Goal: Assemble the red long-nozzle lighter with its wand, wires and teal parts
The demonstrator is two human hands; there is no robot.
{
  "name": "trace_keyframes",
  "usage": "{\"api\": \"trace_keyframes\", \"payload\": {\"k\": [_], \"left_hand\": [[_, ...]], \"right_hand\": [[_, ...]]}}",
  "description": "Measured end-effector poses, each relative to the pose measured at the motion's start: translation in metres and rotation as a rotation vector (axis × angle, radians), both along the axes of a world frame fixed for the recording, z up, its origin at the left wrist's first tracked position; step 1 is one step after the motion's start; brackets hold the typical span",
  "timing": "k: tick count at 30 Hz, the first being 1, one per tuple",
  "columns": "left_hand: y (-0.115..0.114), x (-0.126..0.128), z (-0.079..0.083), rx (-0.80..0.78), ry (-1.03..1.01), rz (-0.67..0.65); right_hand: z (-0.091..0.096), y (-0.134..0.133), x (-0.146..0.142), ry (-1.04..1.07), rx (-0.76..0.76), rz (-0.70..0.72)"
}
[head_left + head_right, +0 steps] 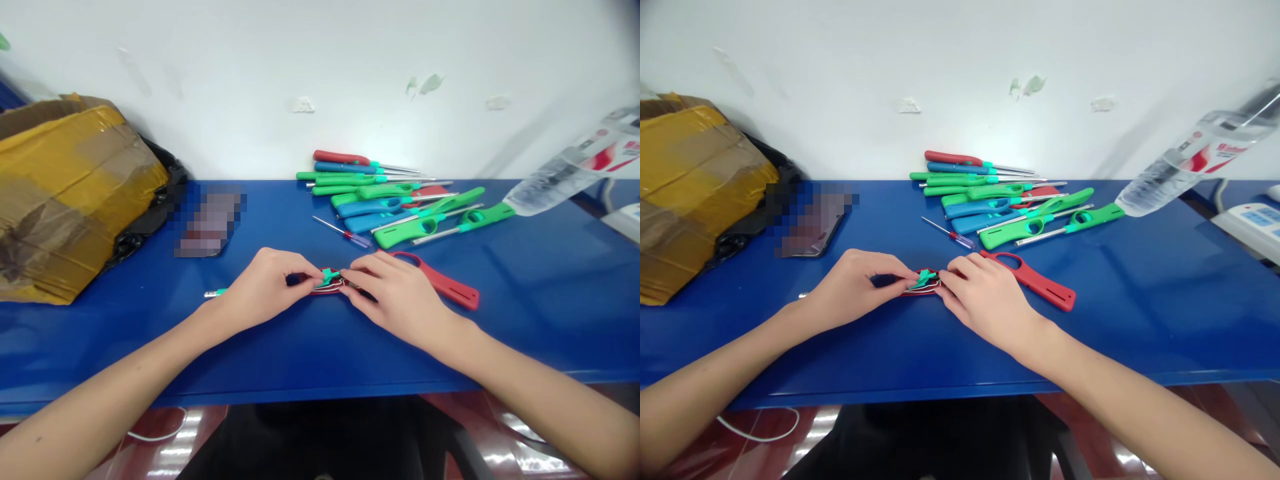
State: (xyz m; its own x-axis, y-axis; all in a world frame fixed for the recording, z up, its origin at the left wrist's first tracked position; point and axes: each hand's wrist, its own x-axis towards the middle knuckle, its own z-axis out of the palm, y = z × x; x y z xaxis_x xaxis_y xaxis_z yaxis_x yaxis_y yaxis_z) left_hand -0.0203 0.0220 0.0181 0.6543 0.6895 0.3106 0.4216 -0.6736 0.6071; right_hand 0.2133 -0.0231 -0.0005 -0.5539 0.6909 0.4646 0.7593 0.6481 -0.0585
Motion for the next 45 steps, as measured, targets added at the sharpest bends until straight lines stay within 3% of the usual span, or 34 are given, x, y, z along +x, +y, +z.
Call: {"api": "trace_keyframes", "payload": {"k": [11, 22, 36, 45], "left_hand": [[0.0, 0.001, -0.004, 0.04, -0.045, 0.028], [-0.001, 0.002, -0.005, 0.031, -0.044, -0.037], [-0.01, 0.007, -0.012, 0.315, 0.035, -0.059], [-0.014, 0.01, -0.012, 0.255, 0.056, 0.034]], "right_hand": [[0.002, -0.001, 0.001, -0.008, -0.015, 0.005], [0.0, -0.001, 0.0, -0.008, -0.001, -0.005], [0.002, -0.002, -0.001, 0.01, -0.026, -0.007], [0.003, -0.001, -0.003, 0.031, -0.066, -0.028]]}}
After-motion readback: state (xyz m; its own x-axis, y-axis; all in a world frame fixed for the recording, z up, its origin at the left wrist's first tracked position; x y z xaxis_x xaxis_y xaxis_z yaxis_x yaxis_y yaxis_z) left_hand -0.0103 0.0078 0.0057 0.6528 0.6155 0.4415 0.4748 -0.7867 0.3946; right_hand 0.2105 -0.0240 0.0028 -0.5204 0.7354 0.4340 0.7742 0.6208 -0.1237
